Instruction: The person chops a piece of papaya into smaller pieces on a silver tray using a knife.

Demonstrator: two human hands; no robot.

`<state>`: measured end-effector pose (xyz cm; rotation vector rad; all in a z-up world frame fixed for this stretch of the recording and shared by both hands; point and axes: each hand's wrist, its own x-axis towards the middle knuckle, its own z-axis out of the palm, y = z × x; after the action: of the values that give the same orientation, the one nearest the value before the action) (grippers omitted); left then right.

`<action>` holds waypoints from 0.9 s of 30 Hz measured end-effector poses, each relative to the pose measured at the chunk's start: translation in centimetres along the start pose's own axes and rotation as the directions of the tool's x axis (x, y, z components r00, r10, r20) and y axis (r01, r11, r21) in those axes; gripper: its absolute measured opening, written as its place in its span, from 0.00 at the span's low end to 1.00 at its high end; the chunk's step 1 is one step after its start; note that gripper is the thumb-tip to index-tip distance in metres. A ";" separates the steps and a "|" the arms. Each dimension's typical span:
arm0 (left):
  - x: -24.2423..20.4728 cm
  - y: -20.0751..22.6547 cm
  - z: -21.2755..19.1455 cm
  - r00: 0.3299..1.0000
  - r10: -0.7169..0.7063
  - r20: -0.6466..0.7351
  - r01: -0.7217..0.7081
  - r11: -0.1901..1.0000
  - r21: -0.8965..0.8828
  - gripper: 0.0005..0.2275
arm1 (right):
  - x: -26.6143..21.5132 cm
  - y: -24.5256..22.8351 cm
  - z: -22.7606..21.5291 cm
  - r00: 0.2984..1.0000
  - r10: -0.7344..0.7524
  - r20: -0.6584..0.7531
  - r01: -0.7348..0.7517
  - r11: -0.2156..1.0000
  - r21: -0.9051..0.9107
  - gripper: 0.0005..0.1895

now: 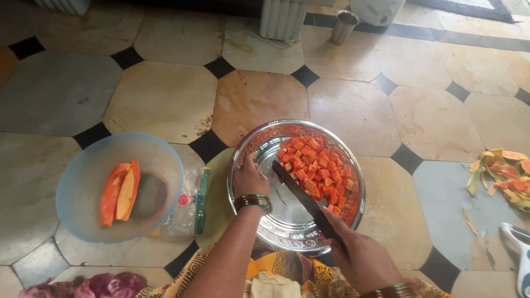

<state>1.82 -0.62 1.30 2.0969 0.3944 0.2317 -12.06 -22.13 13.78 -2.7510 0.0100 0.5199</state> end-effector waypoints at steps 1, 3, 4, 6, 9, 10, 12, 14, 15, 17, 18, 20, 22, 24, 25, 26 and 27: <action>0.2 0.0 -0.1 1.000 0.002 -0.005 -0.002 1.000 0.003 0.22 | -0.2 0.2 -0.6 1.000 -0.005 -0.001 0.005 1.000 0.003 0.40; 0.6 0.0 -0.2 0.998 0.031 -0.058 -0.033 0.999 -0.034 0.20 | -0.6 0.9 -1.3 0.998 -0.011 0.065 0.008 0.999 0.049 0.39; 0.9 0.0 -0.3 0.998 0.031 -0.059 -0.033 0.999 -0.031 0.20 | -0.6 1.0 -1.0 0.998 -0.012 0.066 0.009 0.999 0.051 0.39; 1.7 0.1 -1.4 0.997 0.065 -0.036 -0.066 0.997 -0.034 0.14 | -0.3 1.2 -0.1 0.998 -0.001 0.065 0.004 0.999 -0.043 0.37; 2.0 0.7 -5.3 0.997 0.045 0.061 -0.038 0.994 -0.105 0.11 | 0.4 0.9 1.2 0.981 -0.157 -0.111 0.148 0.986 -0.081 0.34; 2.1 0.9 -7.0 0.997 0.055 0.056 -0.049 0.994 -0.102 0.11 | 0.7 0.7 1.3 0.979 -0.161 -0.121 0.153 0.985 -0.078 0.34; 2.4 1.2 -10.4 0.998 0.059 0.012 -0.060 0.994 0.095 0.10 | 1.4 0.1 1.2 0.986 0.162 -0.024 -0.164 0.965 -0.204 0.34; 2.7 0.6 -13.7 0.999 -0.039 0.002 0.039 0.996 -0.077 0.11 | 1.2 0.5 1.0 0.984 0.162 -0.069 -0.172 0.965 -0.198 0.34; 2.9 -0.2 -16.0 1.000 0.001 -0.011 -0.003 0.986 -0.168 0.11 | 1.1 0.8 0.9 0.981 0.161 -0.107 -0.179 0.965 -0.193 0.34; 3.2 -1.7 -20.4 0.997 -0.015 -0.075 -0.003 0.972 -0.235 0.13 | 1.0 1.4 0.7 0.978 0.150 -0.146 -0.169 0.976 -0.134 0.33; 3.1 -2.5 -22.3 0.990 -0.068 -0.124 0.040 0.976 -0.215 0.13 | 1.0 1.8 0.6 0.973 0.142 -0.185 -0.157 0.985 -0.074 0.33; 2.1 -4.6 -26.2 0.964 -0.112 -0.242 0.086 0.989 -0.116 0.11 | 1.2 2.4 0.5 0.974 0.116 -0.192 -0.122 0.992 -0.015 0.33; 2.1 -6.7 -28.4 0.918 -0.251 -0.306 0.192 0.959 -0.211 0.10 | 1.2 2.7 0.7 0.976 0.088 -0.197 -0.081 0.996 0.041 0.33; 2.8 -8.9 -29.3 0.850 -0.383 -0.361 0.277 0.909 -0.313 0.10 | 1.4 2.6 1.0 0.982 0.051 -0.182 -0.032 0.994 0.103 0.32; 3.3 -9.9 -29.3 0.820 -0.391 -0.417 0.303 0.916 -0.263 0.10 | 1.5 2.4 1.1 0.982 0.046 -0.181 -0.026 0.994 0.106 0.32; 3.8 -10.9 -29.3 0.788 -0.394 -0.473 0.331 0.919 -0.214 0.10 | 1.5 2.3 1.2 0.979 0.034 -0.200 -0.008 0.992 0.129 0.32; 4.2 -11.7 -28.9 0.786 -0.395 -0.475 0.332 0.919 -0.214 0.10 | 1.5 2.2 1.2 0.976 0.026 -0.218 0.007 0.989 0.148 0.31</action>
<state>-5.59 29.48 6.53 1.7716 1.0705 0.5705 -11.27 -23.74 11.48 -2.6485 0.1108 0.2054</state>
